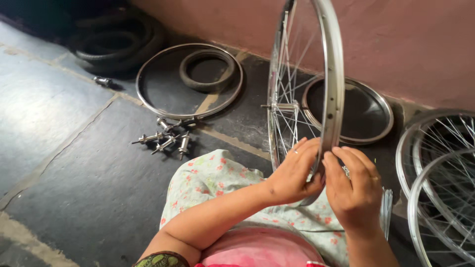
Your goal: The person is assembling a bicycle wheel by inserting spokes into the rim and hub. They repeatedly pick up spokes, thread them through the rim holes, and secure them to the hub, working methodically around the wheel.
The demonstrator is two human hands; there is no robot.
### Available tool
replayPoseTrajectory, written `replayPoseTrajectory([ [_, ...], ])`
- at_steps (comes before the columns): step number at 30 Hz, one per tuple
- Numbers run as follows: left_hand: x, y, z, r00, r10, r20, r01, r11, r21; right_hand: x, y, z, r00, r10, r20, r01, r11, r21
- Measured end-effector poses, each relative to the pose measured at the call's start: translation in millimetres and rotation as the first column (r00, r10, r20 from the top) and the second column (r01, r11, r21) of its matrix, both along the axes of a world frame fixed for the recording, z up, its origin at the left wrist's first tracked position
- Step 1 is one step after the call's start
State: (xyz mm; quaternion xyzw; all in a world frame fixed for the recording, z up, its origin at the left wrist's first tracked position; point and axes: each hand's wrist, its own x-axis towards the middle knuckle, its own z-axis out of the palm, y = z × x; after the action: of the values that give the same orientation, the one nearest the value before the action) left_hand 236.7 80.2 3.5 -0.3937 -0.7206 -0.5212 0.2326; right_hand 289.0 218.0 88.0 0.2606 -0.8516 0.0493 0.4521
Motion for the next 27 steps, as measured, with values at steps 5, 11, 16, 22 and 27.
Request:
replayPoseTrajectory([
  [5,4,-4,0,0.999,-0.037,0.029,0.037,0.999,0.011,1,-3,-5,1.000,0.012,-0.009,-0.012,1.000,0.001],
  [11,11,-23,6,0.998,-0.016,0.053,0.012,0.997,0.075,0,-20,-2,0.993,0.121,-0.002,-0.121,0.990,-0.066],
  [16,9,-32,3,0.995,0.011,-0.097,-0.003,0.997,0.082,5,-27,7,0.983,0.179,0.051,-0.175,0.982,-0.072],
  [22,4,-36,-20,0.997,0.053,0.060,-0.059,0.993,0.102,-6,-44,4,0.992,0.119,-0.041,-0.108,0.973,0.205],
  [27,-1,-54,-20,0.863,-0.139,0.485,-0.042,0.938,0.345,-7,-70,-12,0.979,0.191,-0.069,-0.201,0.960,-0.197],
])
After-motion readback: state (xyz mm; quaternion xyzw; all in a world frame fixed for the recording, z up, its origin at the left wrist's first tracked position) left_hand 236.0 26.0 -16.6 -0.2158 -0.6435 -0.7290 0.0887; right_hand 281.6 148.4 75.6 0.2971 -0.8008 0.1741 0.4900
